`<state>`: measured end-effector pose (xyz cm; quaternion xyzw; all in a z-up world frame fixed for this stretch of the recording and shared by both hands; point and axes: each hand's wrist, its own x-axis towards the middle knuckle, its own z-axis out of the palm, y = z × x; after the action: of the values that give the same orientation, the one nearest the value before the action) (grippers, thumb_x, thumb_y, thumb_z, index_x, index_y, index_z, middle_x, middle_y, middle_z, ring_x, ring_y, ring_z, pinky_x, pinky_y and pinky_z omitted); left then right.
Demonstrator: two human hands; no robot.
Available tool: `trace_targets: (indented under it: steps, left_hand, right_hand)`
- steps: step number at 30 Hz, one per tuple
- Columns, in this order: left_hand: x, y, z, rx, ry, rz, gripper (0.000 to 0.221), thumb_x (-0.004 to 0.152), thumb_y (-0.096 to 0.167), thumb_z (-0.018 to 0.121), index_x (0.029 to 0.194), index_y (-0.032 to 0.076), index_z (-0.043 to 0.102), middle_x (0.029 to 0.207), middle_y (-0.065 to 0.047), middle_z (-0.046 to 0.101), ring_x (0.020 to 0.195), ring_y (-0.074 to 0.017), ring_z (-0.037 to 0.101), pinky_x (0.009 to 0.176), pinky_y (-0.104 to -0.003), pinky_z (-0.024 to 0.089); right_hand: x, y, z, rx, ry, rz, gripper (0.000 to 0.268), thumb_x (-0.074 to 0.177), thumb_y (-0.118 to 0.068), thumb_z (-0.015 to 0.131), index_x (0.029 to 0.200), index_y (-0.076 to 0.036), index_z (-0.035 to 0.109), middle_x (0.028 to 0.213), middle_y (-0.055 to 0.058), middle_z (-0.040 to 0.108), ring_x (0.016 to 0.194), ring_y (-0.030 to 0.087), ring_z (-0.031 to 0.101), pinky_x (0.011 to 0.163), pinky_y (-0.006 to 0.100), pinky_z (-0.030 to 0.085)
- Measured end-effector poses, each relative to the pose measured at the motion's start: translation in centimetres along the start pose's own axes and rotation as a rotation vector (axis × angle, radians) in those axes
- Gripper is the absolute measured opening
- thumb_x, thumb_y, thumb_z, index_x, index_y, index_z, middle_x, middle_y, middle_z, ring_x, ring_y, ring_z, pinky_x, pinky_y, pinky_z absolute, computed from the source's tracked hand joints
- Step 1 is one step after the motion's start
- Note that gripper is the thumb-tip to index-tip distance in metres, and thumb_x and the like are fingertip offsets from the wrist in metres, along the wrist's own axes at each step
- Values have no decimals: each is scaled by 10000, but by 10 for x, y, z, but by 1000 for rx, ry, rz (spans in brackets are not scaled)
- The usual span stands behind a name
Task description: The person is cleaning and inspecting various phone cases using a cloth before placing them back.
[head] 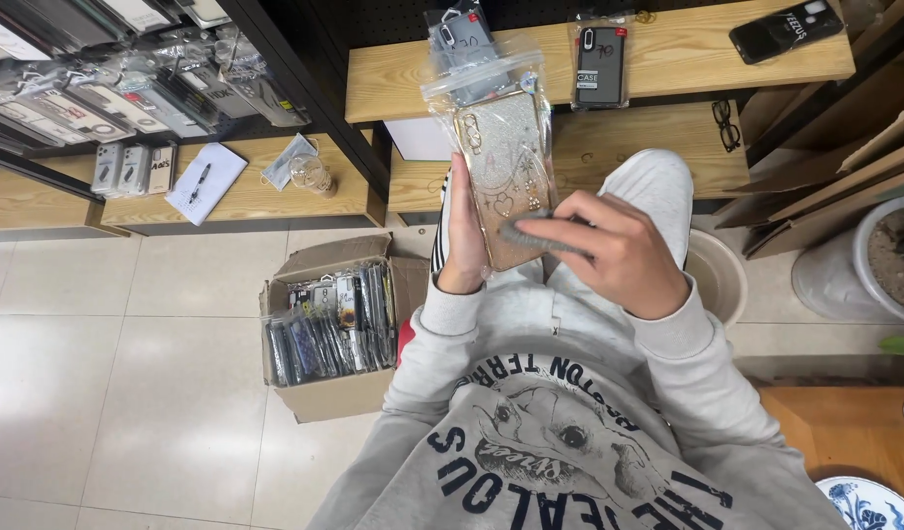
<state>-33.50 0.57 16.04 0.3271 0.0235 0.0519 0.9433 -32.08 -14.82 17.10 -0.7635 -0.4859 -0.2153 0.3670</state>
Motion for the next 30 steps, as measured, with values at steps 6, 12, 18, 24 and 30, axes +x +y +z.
trace_targets:
  steps: [6,12,18,24,30]
  left_hand:
    - [20,-25,-33,132,-175,-62,782,1045,666,325,1514,50,431,1489,-222,477,1365,-377,464,1135,-567,403]
    - [5,-16,-10,108,-180,-71,801,1050,666,283,1520,32,419,1491,-241,470,1375,-386,453,1134,-561,397]
    - [4,-7,-6,96,-171,-80,833,1026,696,294,1529,41,402,1511,-251,438,1399,-384,418,1171,-556,339]
    - [2,-5,-7,70,-148,-96,866,1001,725,305,1539,51,385,1532,-260,406,1424,-383,383,1208,-551,282]
    - [-6,-17,5,120,-119,-54,840,1005,672,326,1547,30,338,1549,-274,369,1435,-404,348,1169,-590,311]
  right_hand:
    - [-14,26,1,-204,167,96,238,1007,-90,727,1200,-196,818,919,-9,603,730,222,613,749,365,537]
    - [-9,10,-4,-84,34,61,271,925,-43,733,1145,-183,805,896,31,633,727,267,644,704,391,552]
    - [-6,-3,-8,35,-85,37,252,911,-43,702,1125,-145,786,886,71,636,693,309,646,685,432,545]
    - [-16,20,-4,-144,118,124,308,930,-103,759,1219,-200,801,944,17,621,781,265,653,770,401,555]
    - [-17,17,-7,-138,110,126,250,946,-77,763,1164,-190,813,907,39,636,741,282,647,747,415,551]
